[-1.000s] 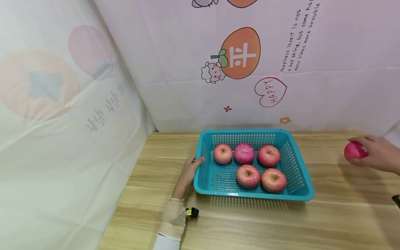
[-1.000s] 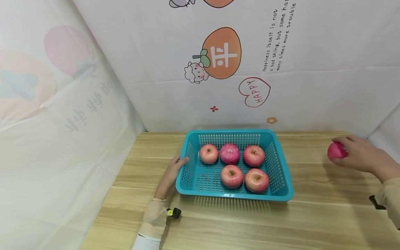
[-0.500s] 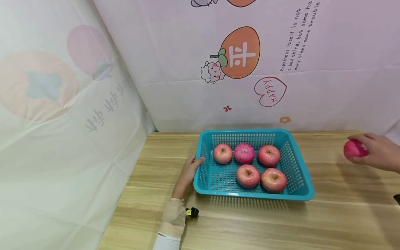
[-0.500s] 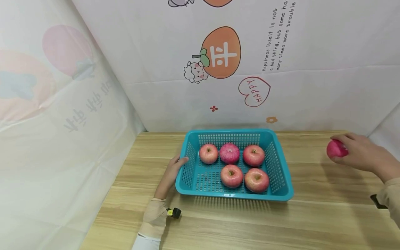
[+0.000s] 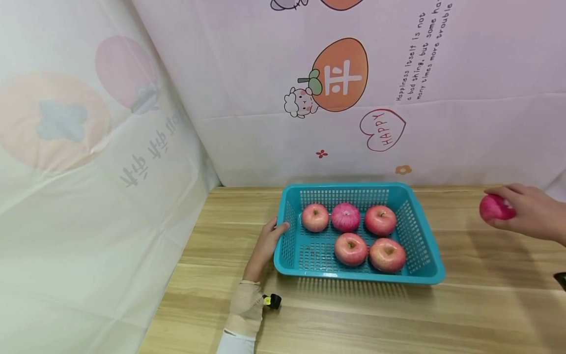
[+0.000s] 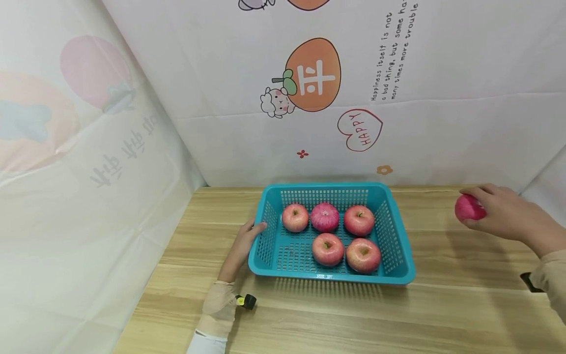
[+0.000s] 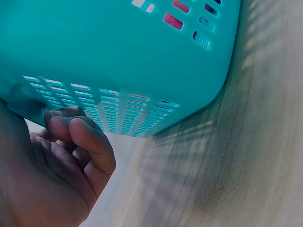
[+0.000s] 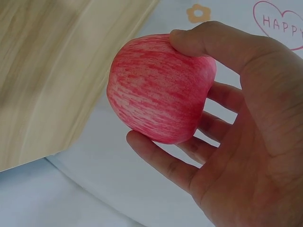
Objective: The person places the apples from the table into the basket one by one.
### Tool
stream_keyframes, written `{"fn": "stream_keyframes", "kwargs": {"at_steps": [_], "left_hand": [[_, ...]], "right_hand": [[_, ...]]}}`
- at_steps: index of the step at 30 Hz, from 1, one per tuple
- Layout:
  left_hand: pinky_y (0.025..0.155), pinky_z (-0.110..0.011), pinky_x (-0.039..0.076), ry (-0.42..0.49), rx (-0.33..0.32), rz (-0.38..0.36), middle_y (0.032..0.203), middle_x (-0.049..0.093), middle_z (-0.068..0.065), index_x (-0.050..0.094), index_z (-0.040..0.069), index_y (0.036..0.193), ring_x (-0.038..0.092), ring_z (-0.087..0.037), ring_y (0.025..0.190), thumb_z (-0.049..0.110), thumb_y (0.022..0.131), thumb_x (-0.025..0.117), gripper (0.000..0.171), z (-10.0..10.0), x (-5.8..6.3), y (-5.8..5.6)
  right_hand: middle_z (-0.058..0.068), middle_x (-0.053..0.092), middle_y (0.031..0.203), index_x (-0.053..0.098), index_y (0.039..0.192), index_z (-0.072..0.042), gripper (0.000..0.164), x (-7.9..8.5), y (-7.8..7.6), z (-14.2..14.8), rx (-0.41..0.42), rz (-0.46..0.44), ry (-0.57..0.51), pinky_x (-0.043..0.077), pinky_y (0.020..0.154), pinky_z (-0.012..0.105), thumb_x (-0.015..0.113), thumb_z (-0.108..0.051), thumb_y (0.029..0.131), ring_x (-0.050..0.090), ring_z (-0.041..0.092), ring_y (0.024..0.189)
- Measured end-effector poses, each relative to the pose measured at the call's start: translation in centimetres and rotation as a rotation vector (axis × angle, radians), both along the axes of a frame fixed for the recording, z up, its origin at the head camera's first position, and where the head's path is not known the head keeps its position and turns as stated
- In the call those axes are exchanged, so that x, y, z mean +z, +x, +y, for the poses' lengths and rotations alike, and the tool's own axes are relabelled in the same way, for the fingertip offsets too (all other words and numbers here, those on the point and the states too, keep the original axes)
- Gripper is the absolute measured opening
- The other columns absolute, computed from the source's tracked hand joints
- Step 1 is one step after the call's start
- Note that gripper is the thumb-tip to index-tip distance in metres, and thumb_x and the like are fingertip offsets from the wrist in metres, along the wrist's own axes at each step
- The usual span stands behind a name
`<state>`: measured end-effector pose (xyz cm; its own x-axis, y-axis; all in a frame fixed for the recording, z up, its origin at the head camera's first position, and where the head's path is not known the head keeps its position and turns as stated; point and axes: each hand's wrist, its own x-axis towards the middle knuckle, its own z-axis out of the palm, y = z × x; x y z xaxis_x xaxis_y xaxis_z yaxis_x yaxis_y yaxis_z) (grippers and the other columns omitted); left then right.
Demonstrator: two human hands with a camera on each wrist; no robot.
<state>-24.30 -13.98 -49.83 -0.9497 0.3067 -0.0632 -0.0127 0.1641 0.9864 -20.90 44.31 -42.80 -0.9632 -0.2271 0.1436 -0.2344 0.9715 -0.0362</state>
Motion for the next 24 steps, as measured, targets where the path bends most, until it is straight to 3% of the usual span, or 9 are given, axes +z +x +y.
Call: {"fn": "stream_keyframes", "kwargs": {"at_steps": [10,24], "left_hand": [[0.090,-0.042,0.056,-0.004,-0.002,-0.009,0.137,0.054,-0.028,0.037,0.006,0.150,0.059,-0.044,0.120,0.029,0.105,0.045,0.051,0.0,0.1,0.0],[0.090,-0.042,0.056,0.005,-0.001,-0.010,0.137,0.053,-0.029,0.037,0.006,0.150,0.058,-0.045,0.120,0.028,0.104,0.045,0.051,0.1,0.1,-0.1]], "right_hand": [[0.036,0.050,0.118,0.053,0.124,0.007,0.076,0.4,0.0,-1.1,0.002,0.006,0.018,0.053,0.064,0.056,0.088,-0.031,0.068,0.053,0.053,0.096],[0.033,0.049,0.122,0.053,0.127,0.003,0.077,1.3,0.0,-2.4,-0.002,-0.020,-0.001,0.054,0.059,0.051,0.088,-0.032,0.068,0.046,0.052,0.102]]}}
